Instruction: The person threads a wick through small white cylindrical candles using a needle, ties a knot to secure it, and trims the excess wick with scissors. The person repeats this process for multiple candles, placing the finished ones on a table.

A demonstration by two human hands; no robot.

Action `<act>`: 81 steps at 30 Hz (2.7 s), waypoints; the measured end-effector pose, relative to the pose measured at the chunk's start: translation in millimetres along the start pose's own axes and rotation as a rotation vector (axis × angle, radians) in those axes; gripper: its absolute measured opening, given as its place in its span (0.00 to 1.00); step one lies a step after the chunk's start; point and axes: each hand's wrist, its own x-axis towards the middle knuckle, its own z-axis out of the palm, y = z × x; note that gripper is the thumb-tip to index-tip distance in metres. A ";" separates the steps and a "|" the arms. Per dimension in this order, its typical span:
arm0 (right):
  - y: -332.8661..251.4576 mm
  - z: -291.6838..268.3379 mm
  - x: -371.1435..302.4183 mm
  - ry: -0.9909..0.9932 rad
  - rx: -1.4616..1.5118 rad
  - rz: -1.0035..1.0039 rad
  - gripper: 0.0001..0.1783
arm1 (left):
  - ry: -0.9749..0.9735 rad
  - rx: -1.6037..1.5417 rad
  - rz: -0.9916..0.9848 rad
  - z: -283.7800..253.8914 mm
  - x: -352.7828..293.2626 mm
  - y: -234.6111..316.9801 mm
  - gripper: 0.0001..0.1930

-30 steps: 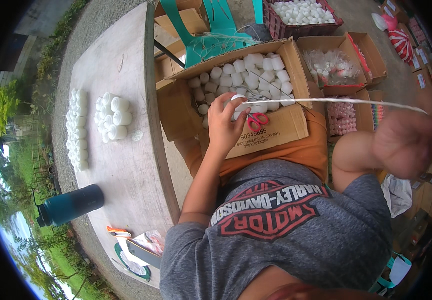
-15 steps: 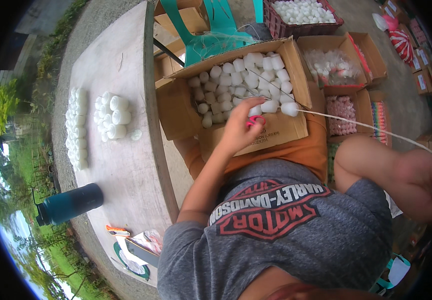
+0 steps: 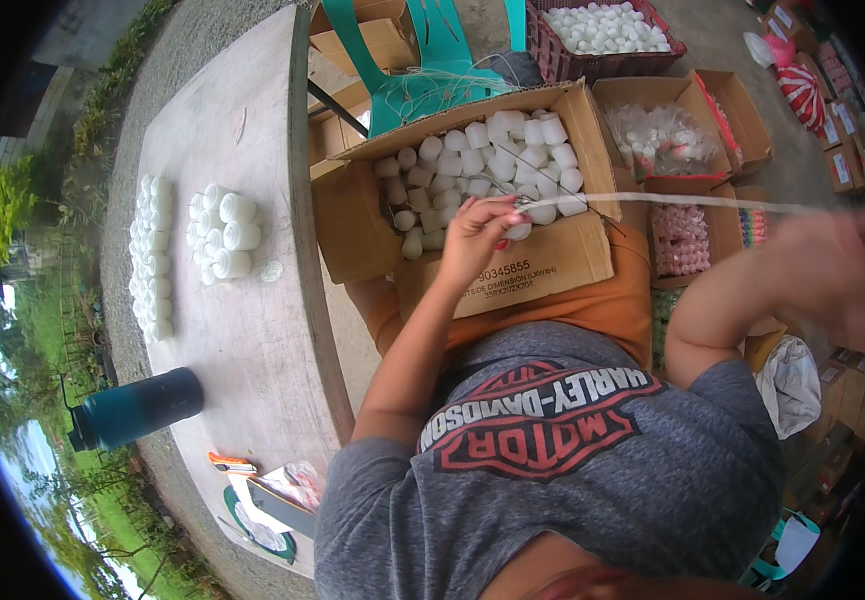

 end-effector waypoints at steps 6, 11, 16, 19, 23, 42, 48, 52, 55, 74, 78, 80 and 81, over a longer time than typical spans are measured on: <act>16.5 115.0 -143.8 -0.929 -0.213 0.348 0.20 | -0.014 -0.405 -0.387 -29.3 -5.5 28.1 0.08; 27.5 125.9 -194.6 -1.147 0.016 0.590 0.05 | -0.152 -0.393 -0.443 -38.7 -6.6 24.0 0.10; 49.3 133.9 -216.4 -0.972 0.008 0.471 0.02 | -0.031 -0.731 -0.430 -30.1 -8.1 13.4 0.12; 52.6 124.3 -239.0 -1.032 -0.078 0.532 0.03 | 0.157 -0.981 -0.486 -23.9 -4.3 20.5 0.13; 21.1 125.3 -228.2 -1.175 -0.150 0.265 0.05 | 0.114 -0.389 -0.396 -25.8 -8.1 15.0 0.12; 24.5 115.3 -232.1 -1.091 0.039 0.770 0.06 | -0.072 -0.556 -0.530 -32.4 -14.7 10.0 0.05; 39.5 108.0 -230.8 -1.179 0.209 0.699 0.06 | -0.141 -0.505 -0.512 -30.7 -15.2 17.9 0.05; 30.2 111.7 -235.3 -1.122 0.147 0.838 0.07 | -0.031 -0.454 -0.522 -24.3 -10.7 31.7 0.05; 21.0 117.5 -249.5 -0.841 -0.101 0.555 0.09 | 0.144 -0.477 -0.465 -14.9 -7.8 35.2 0.06; 19.1 124.1 -252.0 -0.871 -0.264 0.295 0.14 | 0.255 0.314 -0.226 -5.0 -10.7 56.9 0.08; 22.0 126.2 -250.6 -0.910 -0.227 0.372 0.13 | 0.222 0.608 0.021 -12.1 -11.4 39.0 0.10; 21.7 126.9 -248.2 -0.922 -0.164 0.442 0.12 | 0.208 -0.084 -0.344 -14.1 -11.5 25.7 0.08; 21.0 127.6 -247.5 -0.922 -0.117 0.486 0.12 | 0.193 -0.434 -0.517 -15.0 -11.7 21.0 0.07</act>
